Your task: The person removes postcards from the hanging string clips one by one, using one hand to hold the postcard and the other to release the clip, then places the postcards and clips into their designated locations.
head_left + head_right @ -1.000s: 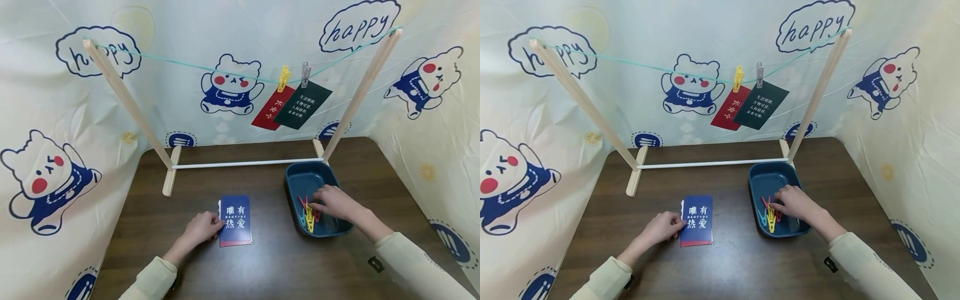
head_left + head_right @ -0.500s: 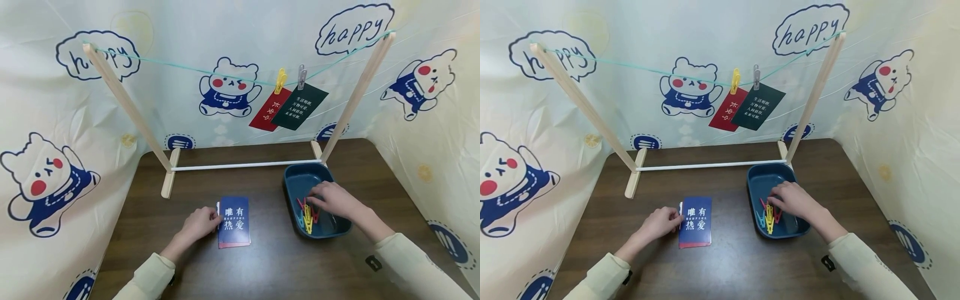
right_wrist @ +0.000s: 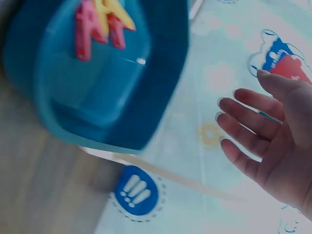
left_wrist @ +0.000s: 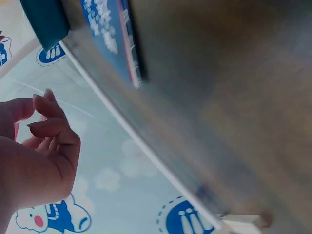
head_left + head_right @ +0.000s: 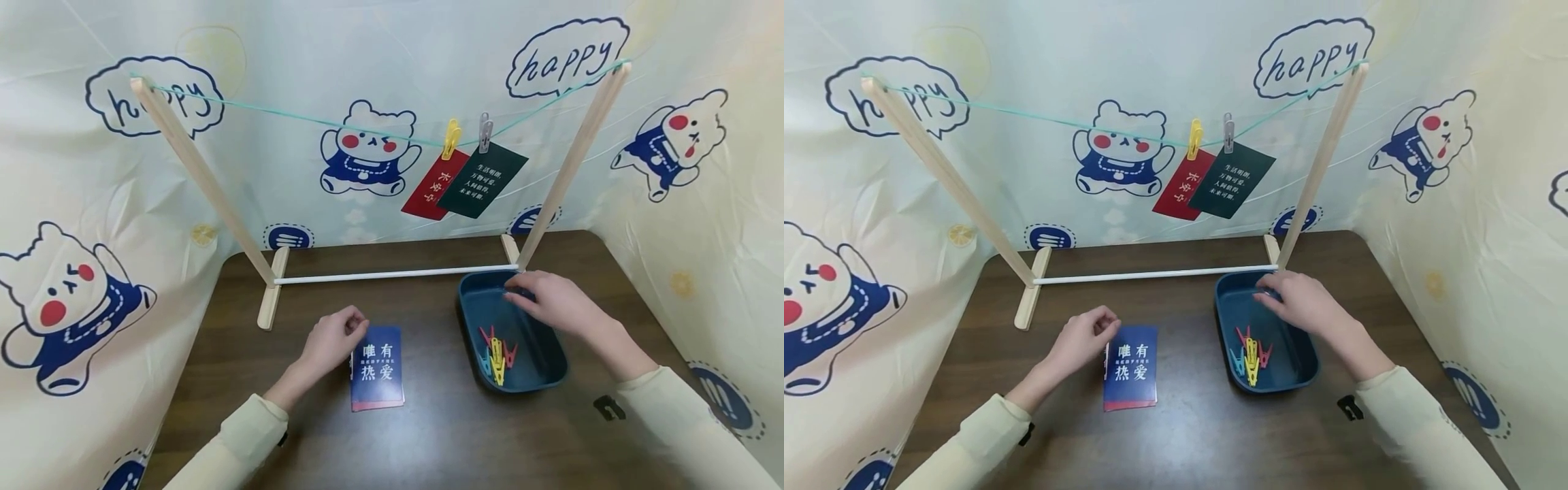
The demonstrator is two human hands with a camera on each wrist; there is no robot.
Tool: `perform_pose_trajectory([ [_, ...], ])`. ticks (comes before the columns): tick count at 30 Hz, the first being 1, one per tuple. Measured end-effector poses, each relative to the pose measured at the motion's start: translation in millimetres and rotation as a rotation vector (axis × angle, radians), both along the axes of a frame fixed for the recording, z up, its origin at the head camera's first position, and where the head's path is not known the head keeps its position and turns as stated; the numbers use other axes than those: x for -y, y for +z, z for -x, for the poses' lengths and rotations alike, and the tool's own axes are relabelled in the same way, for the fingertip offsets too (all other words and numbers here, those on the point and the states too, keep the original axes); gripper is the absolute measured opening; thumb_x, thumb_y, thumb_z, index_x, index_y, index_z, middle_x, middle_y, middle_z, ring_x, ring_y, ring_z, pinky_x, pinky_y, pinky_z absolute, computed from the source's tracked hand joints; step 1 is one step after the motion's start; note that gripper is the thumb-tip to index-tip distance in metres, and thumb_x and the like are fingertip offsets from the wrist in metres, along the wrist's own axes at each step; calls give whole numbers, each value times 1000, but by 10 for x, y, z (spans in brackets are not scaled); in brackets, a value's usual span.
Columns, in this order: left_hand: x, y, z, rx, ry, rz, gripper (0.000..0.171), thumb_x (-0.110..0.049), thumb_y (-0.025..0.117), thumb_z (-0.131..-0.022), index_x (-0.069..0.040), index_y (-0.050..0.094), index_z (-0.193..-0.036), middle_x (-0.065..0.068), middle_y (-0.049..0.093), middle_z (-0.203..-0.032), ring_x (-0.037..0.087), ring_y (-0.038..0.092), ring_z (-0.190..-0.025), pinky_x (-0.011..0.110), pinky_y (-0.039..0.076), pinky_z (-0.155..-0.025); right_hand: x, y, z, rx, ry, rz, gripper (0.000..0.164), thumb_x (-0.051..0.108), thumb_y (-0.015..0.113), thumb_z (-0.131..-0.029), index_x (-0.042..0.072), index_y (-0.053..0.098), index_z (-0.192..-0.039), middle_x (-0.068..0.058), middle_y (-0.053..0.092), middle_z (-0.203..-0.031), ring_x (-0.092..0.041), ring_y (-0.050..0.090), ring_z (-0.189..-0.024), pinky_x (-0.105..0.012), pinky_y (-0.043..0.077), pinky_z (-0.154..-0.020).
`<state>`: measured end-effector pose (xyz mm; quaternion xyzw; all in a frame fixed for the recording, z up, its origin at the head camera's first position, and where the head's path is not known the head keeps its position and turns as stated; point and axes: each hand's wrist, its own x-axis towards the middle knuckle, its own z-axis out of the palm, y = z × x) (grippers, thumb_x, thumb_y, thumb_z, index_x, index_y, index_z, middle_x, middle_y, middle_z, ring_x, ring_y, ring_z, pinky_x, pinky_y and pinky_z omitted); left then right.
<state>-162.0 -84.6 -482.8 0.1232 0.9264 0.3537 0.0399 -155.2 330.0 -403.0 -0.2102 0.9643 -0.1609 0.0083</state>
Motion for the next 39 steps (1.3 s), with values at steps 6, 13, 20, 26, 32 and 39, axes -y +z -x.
perform_pose_trajectory([
  [6, -90, 127, 267, -81, -70, -192, 11, -18, 71, -100, -9, 72, -106, 1, 69, -88, 14, 61, -75, 28, 52, -68, 48, 317, 45, -94, -42, 52, 25, 23, 72, -100, 6, 73, -119, -11, 76, -104, -24, 71, -88, -46, 63, -77],
  [13, -203, 273, 569, -141, -82, -323, 13, -19, 71, -100, -10, 72, -109, 5, 71, -96, 18, 61, -75, 27, 50, -67, 121, 613, 154, -185, -75, 84, 28, 24, 71, -101, 8, 73, -124, -9, 76, -104, -24, 70, -91, -47, 62, -79],
  [20, -266, 394, 790, -221, -114, -231, 21, -19, 72, -100, -8, 70, -118, 7, 69, -106, 20, 62, -82, 33, 55, -73, 310, 931, 290, -260, -24, 157, 29, 23, 70, -101, 7, 72, -127, -11, 76, -112, -26, 70, -99, -50, 61, -85],
  [26, -338, 499, 961, -243, -113, -310, 29, -21, 71, -101, -7, 68, -126, 10, 70, -117, 21, 64, -83, 33, 56, -73, 498, 1270, 481, -377, 44, 202, 30, 19, 71, -100, 5, 71, -127, -12, 75, -117, -26, 69, -103, -47, 58, -84],
  [32, -449, 623, 1078, -221, -112, -347, 34, -26, 70, -102, -10, 66, -132, 11, 69, -125, 22, 63, -84, 32, 56, -71, 688, 1632, 621, -409, 61, 216, 32, 19, 70, -101, 5, 70, -130, -14, 74, -118, -28, 67, -108, -48, 56, -91],
  [39, -611, 759, 1198, -210, -116, -400, 45, -25, 70, -102, -11, 59, -143, 10, 67, -131, 23, 66, -82, 31, 57, -69, 838, 2005, 850, -495, 107, 102, 37, 20, 73, -99, 1, 69, -130, -20, 71, -126, -32, 53, -118, -48, 44, -101],
])
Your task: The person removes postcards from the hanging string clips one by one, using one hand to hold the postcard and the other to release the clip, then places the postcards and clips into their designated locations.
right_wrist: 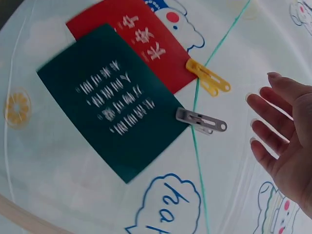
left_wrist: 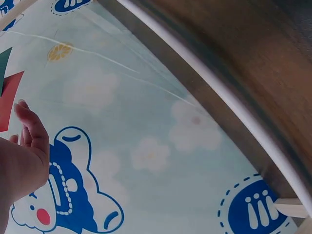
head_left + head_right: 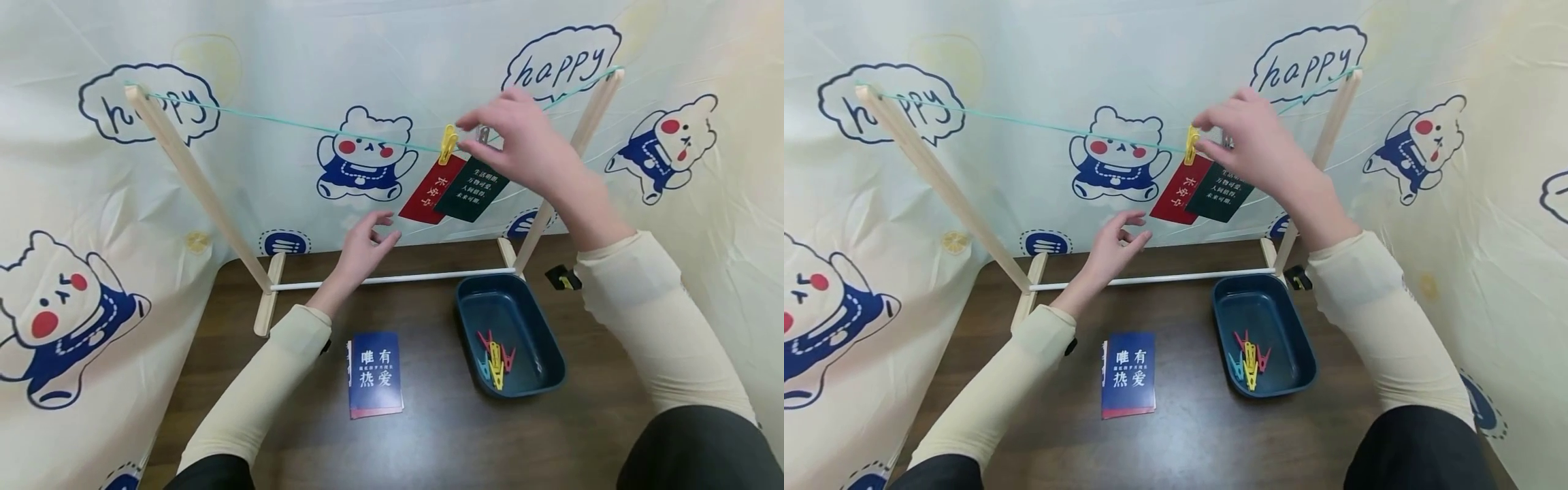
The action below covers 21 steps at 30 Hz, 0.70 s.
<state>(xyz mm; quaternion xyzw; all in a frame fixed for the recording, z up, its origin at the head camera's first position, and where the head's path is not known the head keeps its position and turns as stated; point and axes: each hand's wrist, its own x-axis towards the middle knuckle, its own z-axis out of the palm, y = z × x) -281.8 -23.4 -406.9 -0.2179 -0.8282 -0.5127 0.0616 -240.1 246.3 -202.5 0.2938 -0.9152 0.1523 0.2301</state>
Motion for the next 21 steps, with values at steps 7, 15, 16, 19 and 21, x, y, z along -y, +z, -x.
perform_pose_trajectory([
  [7, -72, 21, 51, 51, -24, -78, 47, -23, 69, -102, -8, 57, -145, 11, 65, -136, 24, 70, -84, 33, 61, -70, 99, 247, 234, 211, -111, -145, 54, 31, 70, -101, 4, 58, -146, -20, 57, -147, -35, 36, -145, -57, 32, -120],
  [15, -192, 62, 73, 64, -54, -146, 46, -20, 71, -101, -12, 59, -143, 11, 66, -134, 22, 72, -85, 47, 63, -77, 112, 232, 378, 347, -151, -185, 58, 33, 68, -101, 7, 53, -151, -20, 52, -153, -38, 30, -150, -61, 32, -120],
  [16, -205, 63, 74, 65, -57, -145, 46, -20, 71, -100, -12, 58, -143, 11, 66, -133, 21, 72, -85, 45, 64, -77, 113, 219, 386, 345, -150, -183, 58, 34, 67, -101, 7, 53, -150, -20, 53, -152, -38, 32, -149, -60, 33, -119],
  [19, -235, 77, 80, 72, -69, -149, 44, -19, 71, -101, -11, 58, -143, 12, 66, -130, 21, 72, -86, 47, 63, -78, 124, 189, 396, 333, -145, -177, 56, 33, 66, -102, 6, 54, -150, -19, 57, -148, -38, 37, -145, -59, 35, -119],
  [21, -248, 94, 85, 72, -71, -144, 42, -19, 70, -102, -11, 59, -141, 12, 67, -128, 21, 71, -85, 42, 63, -76, 129, 172, 399, 326, -139, -170, 54, 31, 65, -103, 6, 54, -149, -19, 58, -147, -37, 38, -144, -58, 36, -119],
])
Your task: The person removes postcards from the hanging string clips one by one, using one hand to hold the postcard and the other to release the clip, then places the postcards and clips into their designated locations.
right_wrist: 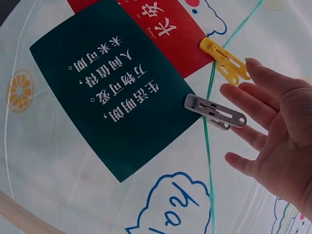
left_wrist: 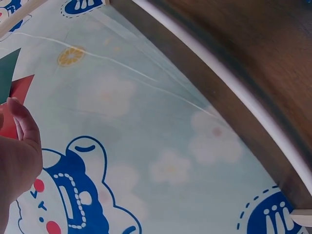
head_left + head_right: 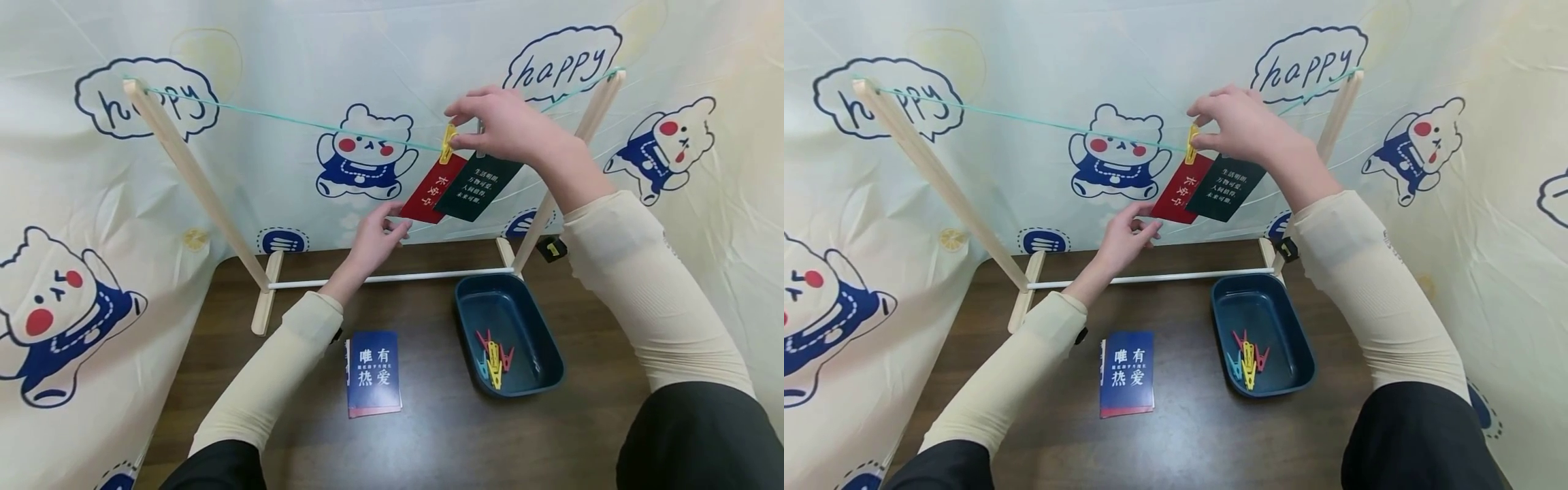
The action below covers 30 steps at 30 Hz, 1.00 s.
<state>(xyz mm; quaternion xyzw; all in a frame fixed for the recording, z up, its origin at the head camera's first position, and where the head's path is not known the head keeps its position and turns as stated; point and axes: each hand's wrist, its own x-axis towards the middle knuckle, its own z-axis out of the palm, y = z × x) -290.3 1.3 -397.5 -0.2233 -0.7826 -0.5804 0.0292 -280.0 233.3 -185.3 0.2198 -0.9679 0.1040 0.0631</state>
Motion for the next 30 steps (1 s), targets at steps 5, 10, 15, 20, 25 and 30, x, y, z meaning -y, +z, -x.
perform_pose_trajectory([
  [5, -36, 42, -2, -11, 0, -20, 30, -14, 65, -104, -6, 63, -133, 13, 69, -118, 28, 71, -83, 41, 63, -77, 4, -26, -6, -12, 37, 20, 44, 26, 62, -105, 5, 60, -144, -20, 60, -143, -37, 44, -137, -56, 44, -112],
  [10, -50, 66, -15, -17, 8, -30, 21, -9, 63, -105, -2, 66, -123, 16, 71, -108, 34, 72, -85, 45, 63, -83, -10, -60, -36, -16, 45, 42, 37, 24, 63, -105, 5, 65, -137, -19, 60, -141, -36, 44, -136, -55, 49, -108],
  [15, -41, 95, -21, -10, 13, -34, 20, -10, 63, -105, -1, 66, -122, 16, 72, -108, 25, 73, -85, 37, 63, -83, -43, -57, -49, 9, 38, 85, 37, 27, 65, -104, 3, 66, -133, -19, 61, -139, -34, 42, -137, -54, 49, -108],
  [20, -36, 102, -27, -7, 5, -38, 21, -10, 63, -104, -2, 66, -124, 15, 72, -114, 23, 73, -87, 38, 63, -84, -76, -53, -37, 55, 56, 143, 37, 26, 67, -103, 2, 64, -132, -20, 67, -134, -32, 50, -132, -53, 49, -106],
  [25, -32, 99, -32, -12, 10, -49, 22, -9, 64, -104, -2, 66, -124, 16, 71, -117, 25, 74, -88, 47, 62, -86, -107, -78, -35, 32, 60, 168, 36, 26, 68, -102, 2, 66, -129, -18, 68, -130, -30, 40, -137, -54, 41, -113],
  [30, -14, 110, -29, -18, 25, -44, 22, -9, 64, -104, -2, 67, -124, 15, 72, -117, 23, 73, -88, 44, 63, -86, -123, -132, -44, -28, 75, 189, 31, 23, 70, -101, 2, 68, -123, -16, 65, -129, -28, 40, -137, -51, 44, -111],
])
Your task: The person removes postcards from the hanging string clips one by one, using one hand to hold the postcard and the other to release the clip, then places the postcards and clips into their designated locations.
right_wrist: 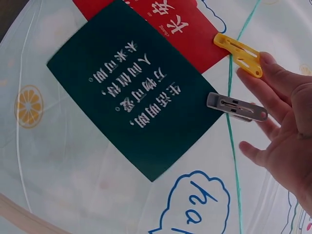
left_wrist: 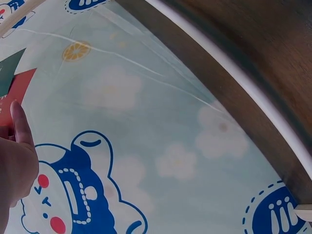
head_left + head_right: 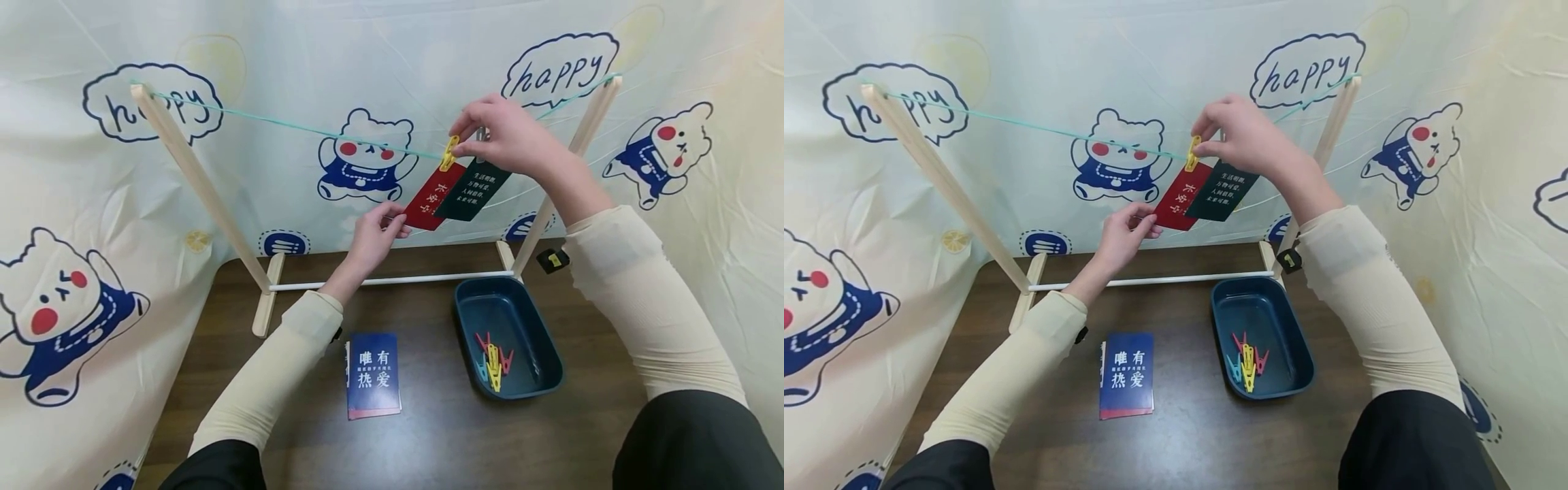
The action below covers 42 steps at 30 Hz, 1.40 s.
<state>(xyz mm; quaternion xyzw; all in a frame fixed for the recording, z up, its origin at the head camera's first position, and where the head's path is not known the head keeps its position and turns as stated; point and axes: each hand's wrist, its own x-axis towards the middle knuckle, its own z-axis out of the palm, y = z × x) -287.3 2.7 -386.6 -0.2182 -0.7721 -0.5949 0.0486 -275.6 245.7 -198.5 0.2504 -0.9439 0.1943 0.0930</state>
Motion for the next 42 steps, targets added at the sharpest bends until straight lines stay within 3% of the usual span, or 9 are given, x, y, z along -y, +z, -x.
perform_pose_trajectory([
  [7, 29, 34, 6, -18, 8, 3, 19, -9, 63, -104, -2, 67, -121, 15, 73, -109, 23, 73, -86, 38, 63, -84, 4, -42, -55, -97, 7, 55, 25, 16, 71, -100, 0, 68, -119, -15, 58, -131, -24, 42, -129, -47, 50, -103],
  [16, 84, 98, -12, -5, 27, 13, 21, -11, 63, -105, -2, 67, -123, 15, 73, -111, 25, 73, -89, 43, 62, -88, 47, -53, -80, -166, -13, 73, 22, 13, 70, -100, -2, 67, -116, -17, 57, -126, -25, 43, -124, -44, 48, -99],
  [26, 193, 121, -68, 5, 31, 4, 21, -11, 63, -105, -2, 66, -124, 14, 72, -112, 27, 74, -90, 34, 63, -83, 104, -34, -97, -258, 22, 135, 19, 8, 71, -99, -4, 68, -113, -19, 60, -119, -27, 43, -119, -39, 41, -101],
  [32, 236, 141, -103, 15, 38, -12, 22, -12, 64, -104, -3, 67, -124, 15, 72, -115, 27, 73, -90, 43, 63, -86, 130, -5, -129, -320, 30, 144, 21, 9, 71, -99, -5, 68, -115, -19, 61, -119, -25, 43, -118, -36, 40, -102],
  [39, 328, 150, -149, 39, 55, -32, 24, -16, 65, -104, -3, 67, -124, 14, 71, -115, 29, 73, -93, 32, 63, -82, 172, 2, -205, -388, 49, 157, 22, 12, 72, -99, -4, 69, -113, -18, 63, -115, -26, 44, -118, -36, 36, -106],
  [42, 377, 147, -173, 40, 53, -52, 23, -15, 65, -104, -2, 66, -123, 14, 71, -114, 29, 73, -92, 35, 63, -84, 188, -11, -254, -413, 69, 164, 22, 12, 73, -98, -4, 69, -112, -18, 64, -113, -26, 45, -116, -37, 36, -106],
])
